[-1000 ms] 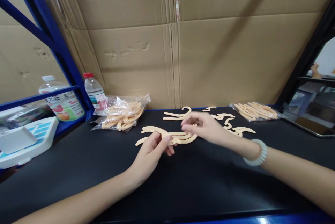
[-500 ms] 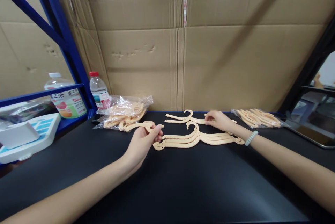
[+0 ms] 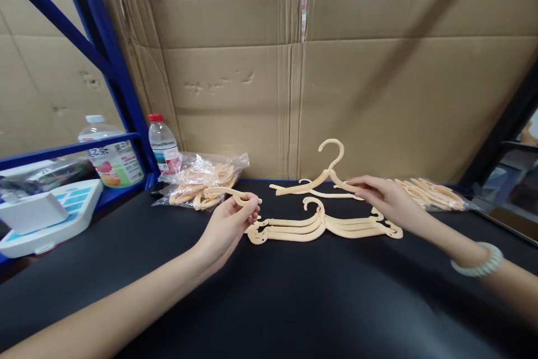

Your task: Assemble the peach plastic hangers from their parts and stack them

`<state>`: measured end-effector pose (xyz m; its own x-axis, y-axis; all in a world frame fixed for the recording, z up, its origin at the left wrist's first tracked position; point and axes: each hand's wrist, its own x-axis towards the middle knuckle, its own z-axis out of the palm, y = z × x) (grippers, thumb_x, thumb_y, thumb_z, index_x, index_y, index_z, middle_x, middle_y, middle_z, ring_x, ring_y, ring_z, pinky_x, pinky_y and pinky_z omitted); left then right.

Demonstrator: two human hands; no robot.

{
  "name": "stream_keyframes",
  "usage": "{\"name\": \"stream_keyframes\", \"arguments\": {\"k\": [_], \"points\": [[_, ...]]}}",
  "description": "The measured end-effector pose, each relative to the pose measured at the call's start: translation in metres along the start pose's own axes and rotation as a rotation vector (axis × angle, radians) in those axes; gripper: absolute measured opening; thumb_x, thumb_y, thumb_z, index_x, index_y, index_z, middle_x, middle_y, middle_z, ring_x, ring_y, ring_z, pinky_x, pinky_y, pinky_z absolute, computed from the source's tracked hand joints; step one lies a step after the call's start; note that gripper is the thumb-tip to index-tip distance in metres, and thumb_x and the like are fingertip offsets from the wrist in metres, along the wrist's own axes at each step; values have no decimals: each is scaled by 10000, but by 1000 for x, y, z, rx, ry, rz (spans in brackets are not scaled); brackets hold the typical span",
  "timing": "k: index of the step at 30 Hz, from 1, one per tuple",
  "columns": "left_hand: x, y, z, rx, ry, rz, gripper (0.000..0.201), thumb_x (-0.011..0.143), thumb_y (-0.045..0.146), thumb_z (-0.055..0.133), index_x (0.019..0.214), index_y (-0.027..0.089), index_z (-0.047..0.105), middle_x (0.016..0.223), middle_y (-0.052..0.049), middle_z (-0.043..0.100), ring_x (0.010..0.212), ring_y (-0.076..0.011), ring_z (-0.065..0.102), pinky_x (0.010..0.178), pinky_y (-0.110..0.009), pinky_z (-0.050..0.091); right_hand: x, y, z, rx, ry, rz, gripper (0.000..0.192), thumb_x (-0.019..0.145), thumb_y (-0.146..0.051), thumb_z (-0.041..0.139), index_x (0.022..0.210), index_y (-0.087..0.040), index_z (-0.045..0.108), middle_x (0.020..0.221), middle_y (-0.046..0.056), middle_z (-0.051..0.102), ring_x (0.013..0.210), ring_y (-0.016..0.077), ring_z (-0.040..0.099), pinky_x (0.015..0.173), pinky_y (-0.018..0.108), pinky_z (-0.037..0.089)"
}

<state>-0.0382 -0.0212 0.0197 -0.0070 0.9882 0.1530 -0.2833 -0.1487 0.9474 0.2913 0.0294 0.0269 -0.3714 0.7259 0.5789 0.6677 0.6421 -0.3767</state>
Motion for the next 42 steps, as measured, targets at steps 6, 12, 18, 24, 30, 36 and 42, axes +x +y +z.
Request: {"name": "stream_keyframes", "arguments": {"k": [6,12,18,24,30,36,42], "points": [[-3,-3,3,-73,-136,-101,192,737,267,759,779,139,622,738,0,566,660,-86,494,645,-213,417,-20,-11,-6,-37,69,-56,208,913,-375,478,935,-224,620,807,48,671,667,176,613,577,279,473],[-8,1,7,-176,-262,-262,141,795,240,715,792,158,600,884,-23,581,848,-132,573,792,-271,479,-25,-13,-4,-24,142,-34,186,908,-399,488,934,-249,595,778,36,649,657,185,612,573,292,465],[-13,5,10,-227,-291,-293,144,791,220,715,777,146,593,904,-25,599,795,-131,614,762,-267,511,-28,-14,-3,-18,155,-47,193,897,-421,503,923,-258,603,791,39,657,666,201,617,580,317,467],[-14,2,10,-206,-305,-288,141,802,207,700,756,132,589,763,-14,587,723,-115,602,727,-241,511,-28,-17,-4,-8,163,-72,162,898,-403,501,914,-276,601,781,41,657,666,213,614,597,338,473],[-15,-4,11,-167,-234,-244,123,775,109,677,729,130,565,768,-24,616,658,-94,582,686,-214,488,-31,-17,1,-60,147,-113,119,904,-350,510,934,-268,591,835,39,665,736,218,614,656,344,461],[-17,-6,10,-116,-92,-199,172,712,21,610,658,141,498,660,-1,570,576,-90,543,598,-203,454,-33,-25,7,-159,117,-216,96,906,-305,502,928,-278,591,800,29,679,742,227,602,714,377,450],[-18,-5,11,-109,10,-135,204,680,-4,585,664,157,460,624,30,556,536,-71,526,559,-178,445,-35,-33,7,-163,60,-301,185,902,-234,493,1055,-276,589,843,36,696,735,201,623,686,350,465]]}}
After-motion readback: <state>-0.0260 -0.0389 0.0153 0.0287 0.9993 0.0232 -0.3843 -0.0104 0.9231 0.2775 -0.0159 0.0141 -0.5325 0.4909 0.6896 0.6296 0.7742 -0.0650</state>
